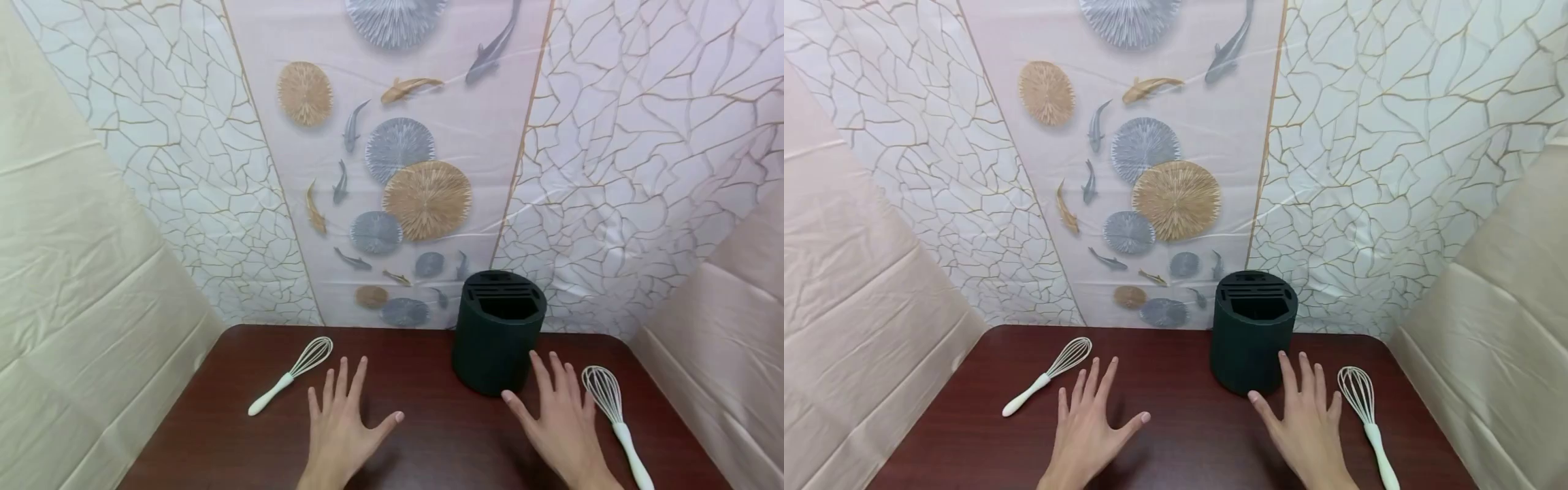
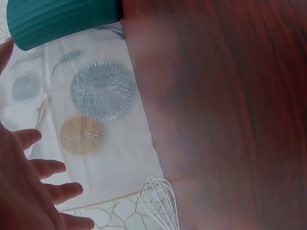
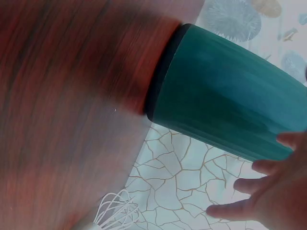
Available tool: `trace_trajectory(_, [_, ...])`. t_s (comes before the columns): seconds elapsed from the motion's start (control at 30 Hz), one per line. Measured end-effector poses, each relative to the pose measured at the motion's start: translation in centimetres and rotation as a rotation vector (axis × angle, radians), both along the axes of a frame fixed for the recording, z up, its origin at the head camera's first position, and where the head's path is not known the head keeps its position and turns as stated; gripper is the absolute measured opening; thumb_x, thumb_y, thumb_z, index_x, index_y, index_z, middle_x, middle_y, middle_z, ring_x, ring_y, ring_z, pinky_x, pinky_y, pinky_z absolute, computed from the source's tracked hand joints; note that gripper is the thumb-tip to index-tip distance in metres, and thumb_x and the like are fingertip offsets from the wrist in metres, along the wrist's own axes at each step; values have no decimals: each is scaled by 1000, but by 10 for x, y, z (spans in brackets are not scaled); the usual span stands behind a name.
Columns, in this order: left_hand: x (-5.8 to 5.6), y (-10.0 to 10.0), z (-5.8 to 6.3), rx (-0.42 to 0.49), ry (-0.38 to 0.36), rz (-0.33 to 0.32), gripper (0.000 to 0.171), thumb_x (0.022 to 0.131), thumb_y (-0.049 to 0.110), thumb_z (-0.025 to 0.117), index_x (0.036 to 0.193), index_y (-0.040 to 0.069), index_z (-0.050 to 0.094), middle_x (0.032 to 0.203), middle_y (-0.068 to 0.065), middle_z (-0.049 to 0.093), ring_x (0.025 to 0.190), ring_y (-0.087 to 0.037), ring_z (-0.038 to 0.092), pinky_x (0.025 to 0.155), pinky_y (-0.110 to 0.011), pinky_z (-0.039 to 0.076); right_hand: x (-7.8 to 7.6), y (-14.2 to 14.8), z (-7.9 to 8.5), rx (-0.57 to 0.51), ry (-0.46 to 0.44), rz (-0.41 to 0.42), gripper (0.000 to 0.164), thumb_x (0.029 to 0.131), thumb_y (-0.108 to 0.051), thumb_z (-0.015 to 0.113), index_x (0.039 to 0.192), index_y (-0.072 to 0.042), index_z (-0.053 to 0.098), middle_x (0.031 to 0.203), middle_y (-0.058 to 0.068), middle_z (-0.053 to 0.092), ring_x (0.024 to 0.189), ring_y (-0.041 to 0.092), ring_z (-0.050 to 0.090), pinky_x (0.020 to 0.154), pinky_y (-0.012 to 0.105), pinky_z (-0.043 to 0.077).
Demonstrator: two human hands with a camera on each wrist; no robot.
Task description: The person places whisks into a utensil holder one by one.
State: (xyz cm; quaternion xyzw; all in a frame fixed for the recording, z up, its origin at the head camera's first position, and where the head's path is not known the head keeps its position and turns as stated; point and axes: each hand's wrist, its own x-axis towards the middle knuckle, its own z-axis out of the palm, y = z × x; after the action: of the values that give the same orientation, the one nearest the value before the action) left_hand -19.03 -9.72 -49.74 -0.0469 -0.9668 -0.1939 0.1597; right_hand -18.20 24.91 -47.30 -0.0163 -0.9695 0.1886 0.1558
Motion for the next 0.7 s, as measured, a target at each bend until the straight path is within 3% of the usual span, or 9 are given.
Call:
trace_trajectory(0.2, [-9,15,5,80,-38,-32,119,76,98,52,170,33,20,174,-10,26,157,-41,28,121,-73,18,-6,6,7,-109,135,0,94,99,-52,71,164,-1,26,160,37,29,141,60,32,102,82,28])
trace_trajectory(0.37, [-16,30,9,117,-44,-100,116,76,96,55,170,35,22,173,-5,30,157,-38,30,122,-69,20,-14,7,16,-292,130,13,93,103,-46,68,168,-4,17,163,34,23,141,58,34,99,78,36])
trace_trajectory(0.47, [-20,40,8,148,-45,-150,114,78,94,56,169,35,22,172,-5,31,157,-37,30,122,-68,21,-20,10,18,-374,137,13,92,104,-44,67,169,-7,12,164,32,20,143,58,32,102,78,34])
trace_trajectory(0.7, [-28,62,3,227,-72,-242,112,80,92,57,169,34,22,171,-7,35,156,-38,33,120,-69,26,-38,19,20,-441,166,56,91,104,-42,68,169,-8,13,164,32,22,145,57,31,105,77,32])
